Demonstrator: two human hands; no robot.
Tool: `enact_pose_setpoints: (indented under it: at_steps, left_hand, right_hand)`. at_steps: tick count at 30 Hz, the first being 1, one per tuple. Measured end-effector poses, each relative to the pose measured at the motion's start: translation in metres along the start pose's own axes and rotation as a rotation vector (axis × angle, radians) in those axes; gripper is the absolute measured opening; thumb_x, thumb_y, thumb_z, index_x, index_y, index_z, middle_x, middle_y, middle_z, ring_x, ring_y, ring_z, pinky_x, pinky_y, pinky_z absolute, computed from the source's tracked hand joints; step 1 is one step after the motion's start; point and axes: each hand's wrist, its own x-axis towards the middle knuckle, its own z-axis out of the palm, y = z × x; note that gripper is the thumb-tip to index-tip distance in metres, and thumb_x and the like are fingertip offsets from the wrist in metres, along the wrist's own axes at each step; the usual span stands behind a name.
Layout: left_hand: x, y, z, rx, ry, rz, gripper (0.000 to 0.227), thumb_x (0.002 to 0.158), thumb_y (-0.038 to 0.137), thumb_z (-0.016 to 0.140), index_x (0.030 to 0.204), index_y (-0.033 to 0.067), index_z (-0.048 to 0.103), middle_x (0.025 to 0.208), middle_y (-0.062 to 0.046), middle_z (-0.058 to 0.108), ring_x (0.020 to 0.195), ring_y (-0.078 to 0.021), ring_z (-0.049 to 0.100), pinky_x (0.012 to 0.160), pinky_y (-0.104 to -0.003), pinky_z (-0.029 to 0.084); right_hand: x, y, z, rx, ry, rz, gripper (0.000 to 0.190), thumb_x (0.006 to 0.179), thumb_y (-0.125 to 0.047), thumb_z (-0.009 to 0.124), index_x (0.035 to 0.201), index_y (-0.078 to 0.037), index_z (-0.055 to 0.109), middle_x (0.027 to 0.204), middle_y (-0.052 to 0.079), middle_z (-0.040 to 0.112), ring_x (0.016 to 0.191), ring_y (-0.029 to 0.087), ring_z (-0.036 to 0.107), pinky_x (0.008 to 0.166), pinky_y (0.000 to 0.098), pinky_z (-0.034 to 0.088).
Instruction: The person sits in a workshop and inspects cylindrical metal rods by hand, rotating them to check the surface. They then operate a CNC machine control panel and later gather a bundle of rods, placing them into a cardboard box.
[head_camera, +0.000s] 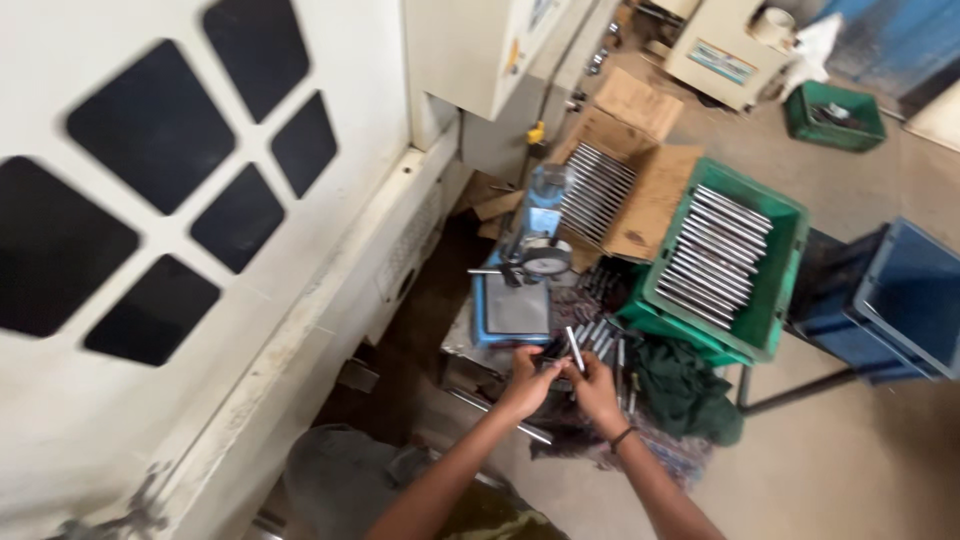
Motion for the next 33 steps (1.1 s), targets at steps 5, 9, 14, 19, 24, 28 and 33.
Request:
enact_pose_setpoints:
  at_steps: [5,9,14,19,24,28,33]
  left_hand:
    - [0.009,-0.024,0.024,-0.188,-0.250,-0.258,0.065,0.095,0.031,0.069,0.146,0.0063,0.036,0.136,-0.019,0.056,0.114,-0.0214,0.062,0.098,-0.033,0.050]
    - [0.013,-0.038,0.015,-0.255,-0.238,-0.138,0.046,0.100,0.024,0.065,0.138,-0.0003,0.054,0.127,-0.018,0.066,0.116,-0.0233,0.065,0.099,-0.033,0.053]
    - [0.005,-0.024,0.000,-0.319,-0.232,0.001,0.038,0.107,0.028,0.054,0.136,0.0047,0.057,0.132,-0.007,0.068,0.123,-0.0155,0.063,0.104,-0.028,0.048]
    - [-0.038,0.027,-0.032,-0.434,0.058,0.012,0.038,0.109,0.031,0.053,0.131,0.0030,0.064,0.118,-0.012,0.071,0.105,-0.0167,0.066,0.090,-0.028,0.053]
    - [-0.051,0.107,-0.121,-0.769,0.421,-0.427,0.043,0.104,0.042,0.043,0.132,0.0113,0.052,0.091,-0.009,0.065,0.069,-0.0218,0.069,0.060,-0.037,0.061]
    - [-0.048,0.144,-0.155,-0.758,0.401,-0.264,0.041,0.105,0.042,0.036,0.135,0.0185,0.053,0.077,-0.004,0.052,0.049,-0.0110,0.046,0.042,-0.028,0.041]
    - [-0.027,0.145,-0.175,-0.852,0.267,-0.193,0.032,0.107,0.029,0.042,0.135,0.0146,0.049,0.083,-0.005,0.055,0.053,-0.0112,0.045,0.045,-0.028,0.037]
  right_hand:
    - [-0.001,0.005,-0.039,-0.329,0.123,0.218,0.028,0.091,-0.026,0.076,0.098,0.001,0.072,0.082,0.017,0.078,0.072,0.018,0.074,0.067,0.0318,0.055]
    - [-0.010,-0.019,-0.036,-0.578,0.264,0.079,0.030,0.088,-0.027,0.079,0.099,0.000,0.074,0.093,0.021,0.074,0.080,0.033,0.071,0.069,0.0414,0.054]
    - [-0.030,-0.091,-0.010,-0.457,0.224,-0.082,0.028,0.092,-0.016,0.065,0.118,-0.005,0.068,0.103,0.019,0.073,0.091,0.036,0.073,0.078,0.0436,0.057]
    - [-0.064,-0.176,0.028,-0.205,-0.152,-0.148,0.048,0.084,-0.010,0.065,0.131,-0.010,0.061,0.104,0.014,0.077,0.093,0.029,0.078,0.078,0.0382,0.059]
    - [0.008,-0.285,-0.018,-0.431,0.059,-0.852,0.007,0.081,-0.013,0.068,0.087,-0.009,0.070,0.085,0.011,0.073,0.075,0.028,0.071,0.067,0.0354,0.056]
    - [0.201,-0.417,-0.045,-0.507,0.461,-1.148,0.018,0.116,-0.016,0.073,0.104,-0.003,0.069,0.094,0.013,0.067,0.080,0.029,0.065,0.073,0.0378,0.050]
    - [0.397,-0.531,-0.016,-0.749,0.603,-0.996,0.035,0.093,-0.039,0.080,0.100,-0.006,0.080,0.096,0.020,0.071,0.089,0.039,0.069,0.076,0.0478,0.055]
